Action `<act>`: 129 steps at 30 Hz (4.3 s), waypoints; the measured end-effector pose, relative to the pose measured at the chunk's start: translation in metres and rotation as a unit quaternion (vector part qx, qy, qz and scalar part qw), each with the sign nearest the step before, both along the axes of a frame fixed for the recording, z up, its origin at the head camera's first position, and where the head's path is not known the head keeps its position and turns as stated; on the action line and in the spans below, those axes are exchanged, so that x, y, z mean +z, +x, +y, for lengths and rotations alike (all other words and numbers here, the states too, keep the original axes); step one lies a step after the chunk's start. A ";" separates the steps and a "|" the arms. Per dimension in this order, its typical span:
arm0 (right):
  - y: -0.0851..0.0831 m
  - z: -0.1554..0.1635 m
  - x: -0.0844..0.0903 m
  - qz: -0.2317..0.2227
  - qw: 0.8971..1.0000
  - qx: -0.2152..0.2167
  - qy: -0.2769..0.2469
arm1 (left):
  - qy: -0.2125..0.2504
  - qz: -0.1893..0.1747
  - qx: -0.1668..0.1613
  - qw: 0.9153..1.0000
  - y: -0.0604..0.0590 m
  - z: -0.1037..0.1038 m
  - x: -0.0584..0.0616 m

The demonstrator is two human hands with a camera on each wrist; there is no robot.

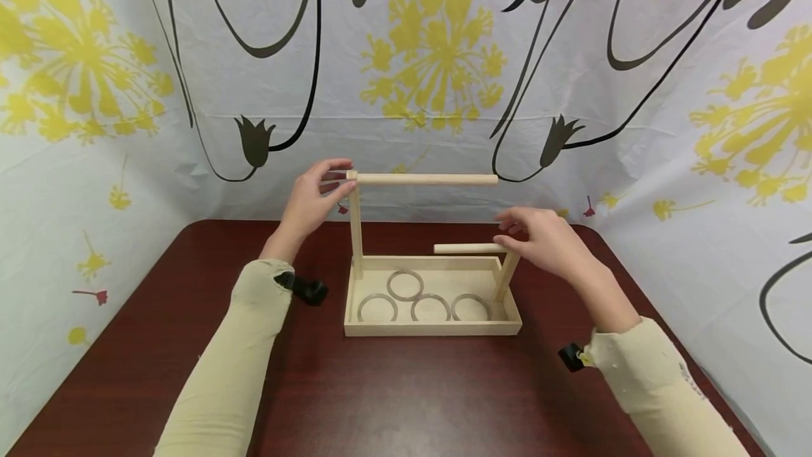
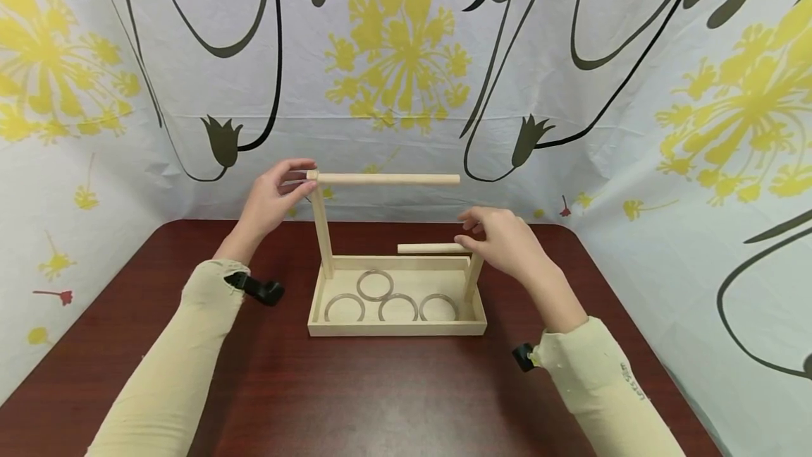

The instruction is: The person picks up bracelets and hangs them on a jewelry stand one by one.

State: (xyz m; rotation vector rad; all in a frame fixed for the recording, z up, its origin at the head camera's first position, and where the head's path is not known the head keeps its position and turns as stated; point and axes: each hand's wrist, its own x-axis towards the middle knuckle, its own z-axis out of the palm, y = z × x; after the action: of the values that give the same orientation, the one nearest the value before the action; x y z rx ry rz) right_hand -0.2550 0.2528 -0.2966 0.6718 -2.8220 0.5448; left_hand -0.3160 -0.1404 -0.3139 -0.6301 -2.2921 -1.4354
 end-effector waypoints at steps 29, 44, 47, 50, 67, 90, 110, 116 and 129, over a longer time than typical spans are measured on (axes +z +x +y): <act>0.014 -0.036 -0.011 -0.021 0.999 0.022 -0.014 | 0.115 -0.036 -0.032 0.992 -0.004 0.013 -0.006; 0.020 -0.044 -0.017 -0.008 0.999 0.037 -0.021 | 0.143 -0.037 -0.046 0.988 -0.006 0.014 -0.008; 0.021 -0.045 -0.018 -0.011 0.999 0.040 -0.026 | 0.141 -0.036 -0.043 0.988 -0.005 0.014 -0.008; 0.022 -0.046 -0.019 -0.010 0.999 0.044 -0.030 | 0.137 -0.035 -0.041 0.989 -0.005 0.015 -0.008; 0.026 -0.062 -0.032 -0.002 0.997 0.070 -0.044 | 0.128 -0.040 -0.043 0.990 -0.006 0.015 -0.007; 0.024 -0.091 -0.073 -0.035 0.992 0.106 -0.062 | 0.137 -0.042 -0.042 0.989 -0.008 0.014 -0.007; 0.007 -0.099 -0.107 -0.085 0.984 0.125 -0.093 | 0.130 -0.033 -0.044 0.990 -0.010 0.015 -0.008; 0.001 -0.102 -0.114 -0.090 0.985 0.109 -0.101 | 0.137 -0.038 -0.045 0.989 -0.009 0.014 -0.008; -0.011 -0.110 -0.133 -0.110 0.977 0.059 -0.171 | 0.135 -0.037 -0.041 0.989 -0.007 0.014 -0.009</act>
State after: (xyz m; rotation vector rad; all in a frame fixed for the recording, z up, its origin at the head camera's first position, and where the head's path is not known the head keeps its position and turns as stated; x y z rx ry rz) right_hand -0.2659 0.1423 -0.4292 0.7492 -2.7873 1.1593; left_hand -0.3234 -0.1267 -0.3232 -0.6023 -2.0930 -1.7956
